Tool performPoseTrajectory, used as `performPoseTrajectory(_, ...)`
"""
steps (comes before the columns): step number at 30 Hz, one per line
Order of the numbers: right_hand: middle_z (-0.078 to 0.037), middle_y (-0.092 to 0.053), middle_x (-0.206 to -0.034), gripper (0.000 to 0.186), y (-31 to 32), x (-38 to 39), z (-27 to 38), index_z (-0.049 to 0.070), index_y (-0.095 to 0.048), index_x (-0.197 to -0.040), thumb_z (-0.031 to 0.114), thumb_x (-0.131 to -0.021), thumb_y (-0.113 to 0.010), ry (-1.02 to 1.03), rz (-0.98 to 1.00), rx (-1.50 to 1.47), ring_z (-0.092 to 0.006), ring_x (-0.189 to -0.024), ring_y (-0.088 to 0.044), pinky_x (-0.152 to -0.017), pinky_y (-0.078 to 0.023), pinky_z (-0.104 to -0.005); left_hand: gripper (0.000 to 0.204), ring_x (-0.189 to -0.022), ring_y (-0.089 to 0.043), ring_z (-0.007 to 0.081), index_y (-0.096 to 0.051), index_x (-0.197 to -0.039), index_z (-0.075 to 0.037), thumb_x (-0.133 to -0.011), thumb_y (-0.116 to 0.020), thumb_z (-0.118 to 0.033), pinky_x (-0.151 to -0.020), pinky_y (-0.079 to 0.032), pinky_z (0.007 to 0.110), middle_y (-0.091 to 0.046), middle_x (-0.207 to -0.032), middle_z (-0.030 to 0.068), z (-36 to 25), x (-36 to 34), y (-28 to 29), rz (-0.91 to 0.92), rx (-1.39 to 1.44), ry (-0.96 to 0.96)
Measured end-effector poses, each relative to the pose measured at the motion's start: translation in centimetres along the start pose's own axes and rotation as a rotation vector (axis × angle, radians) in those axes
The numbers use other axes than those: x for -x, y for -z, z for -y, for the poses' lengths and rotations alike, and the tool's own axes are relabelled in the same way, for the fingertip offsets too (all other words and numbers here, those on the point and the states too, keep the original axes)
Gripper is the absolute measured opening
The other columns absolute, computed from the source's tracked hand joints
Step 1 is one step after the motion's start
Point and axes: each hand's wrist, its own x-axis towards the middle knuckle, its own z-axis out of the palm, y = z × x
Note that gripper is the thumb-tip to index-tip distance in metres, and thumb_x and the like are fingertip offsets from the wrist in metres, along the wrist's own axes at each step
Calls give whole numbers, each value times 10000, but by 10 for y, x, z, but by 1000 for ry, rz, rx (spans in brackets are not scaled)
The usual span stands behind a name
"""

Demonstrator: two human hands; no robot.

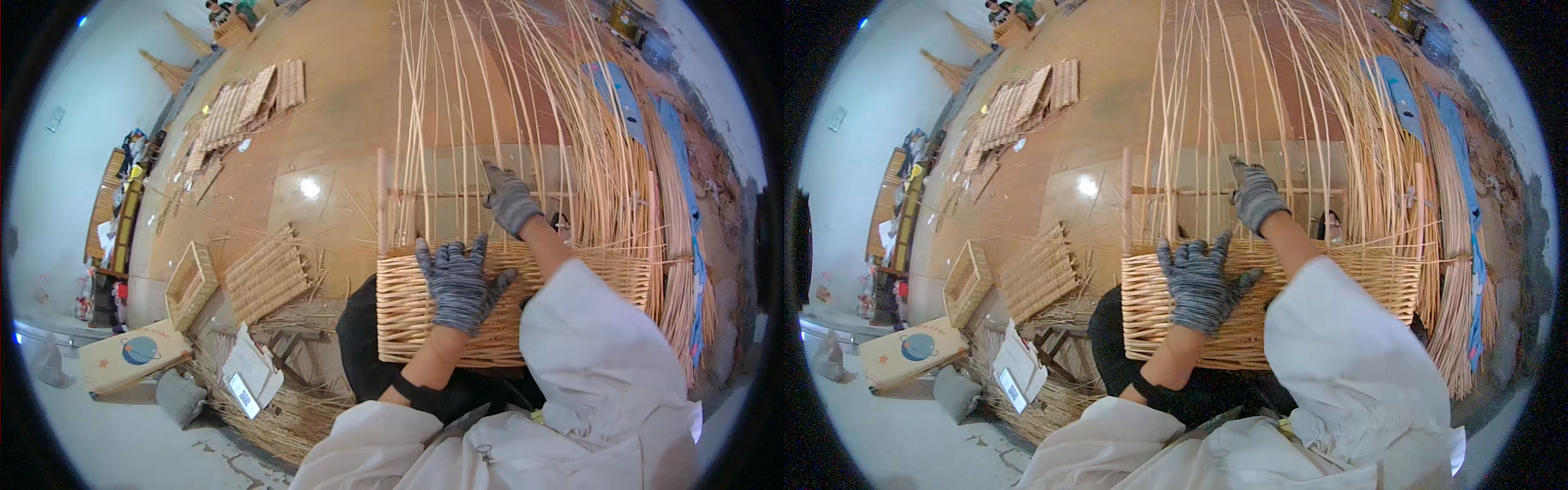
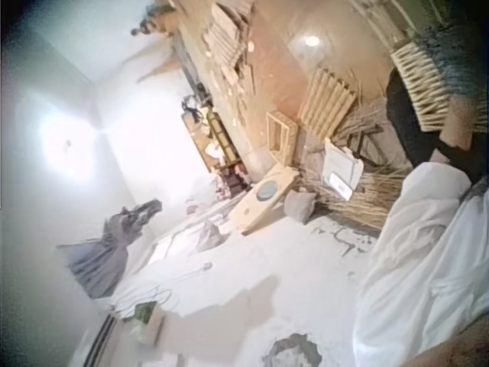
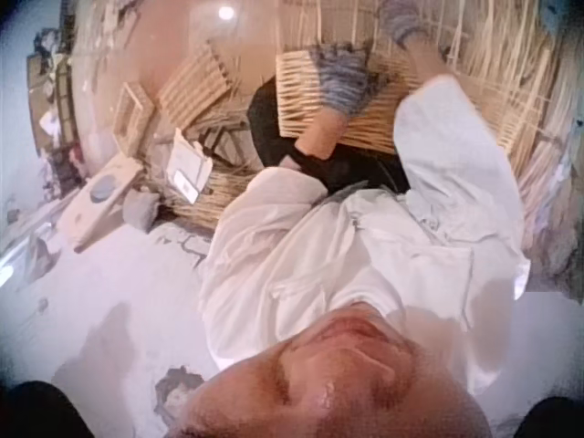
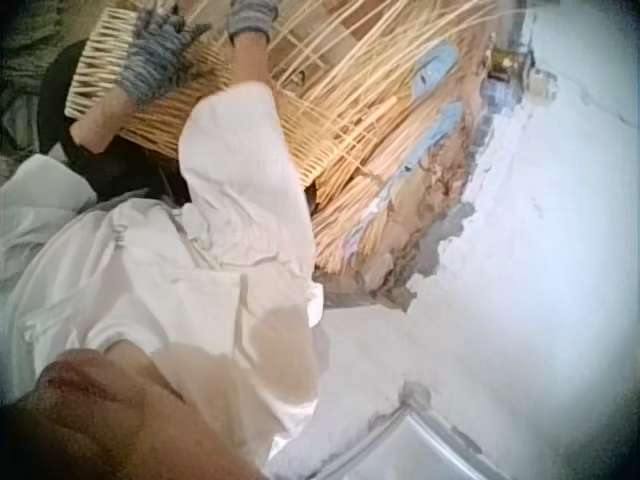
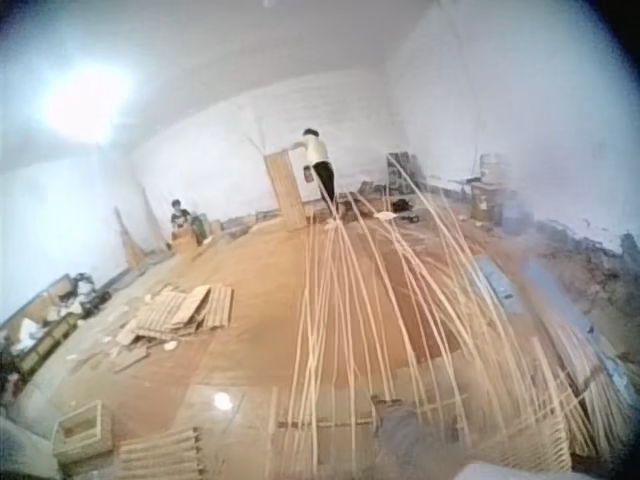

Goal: Weaving a wicker basket using long willow branches and measuring dimensions with a tape measure.

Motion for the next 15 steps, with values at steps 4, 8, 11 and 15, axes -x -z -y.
performPoseTrajectory(4,-133,-564,-1018,363,8,40,9,72,-458,-1183,71,-821,-490,-444,-288,-478,-240,-913,-555,-812,-461,-327,495,-1037,-435,280,-578,-1073,-169,-709,-579,-505,-993,-88,527,-518,-997,146,6,6,6,109,-7,8)
performPoseTrajectory(8,-93,-588,-922,306,71,102,15,65,-466,-1167,112,-866,-458,-905,-105,-987,-151,-796,-588,-606,-521,-269,334,-984,-487,285,-569,-1069,-96,-746,-632,-150,-931,-331,424,-516,-1018,152,58,37,9,-458,436,-110)
performPoseTrajectory(11,-96,-604,-847,217,91,94,31,42,-552,-1037,130,-847,-494,-734,82,-487,-175,-763,-586,-617,-498,-284,368,-912,-527,250,-549,-1083,-60,-726,-628,-16,-798,-442,315,-536,-978,139,112,44,6,-559,657,76)
performPoseTrajectory(15,-143,-591,-806,153,12,8,91,20,-609,-842,104,-722,-566,385,35,-134,-278,-829,-562,-769,-442,-343,345,-942,-527,208,-512,-1109,-3,-774,-593,-23,-834,-423,289,-543,-1031,124,135,46,4,-382,612,118)
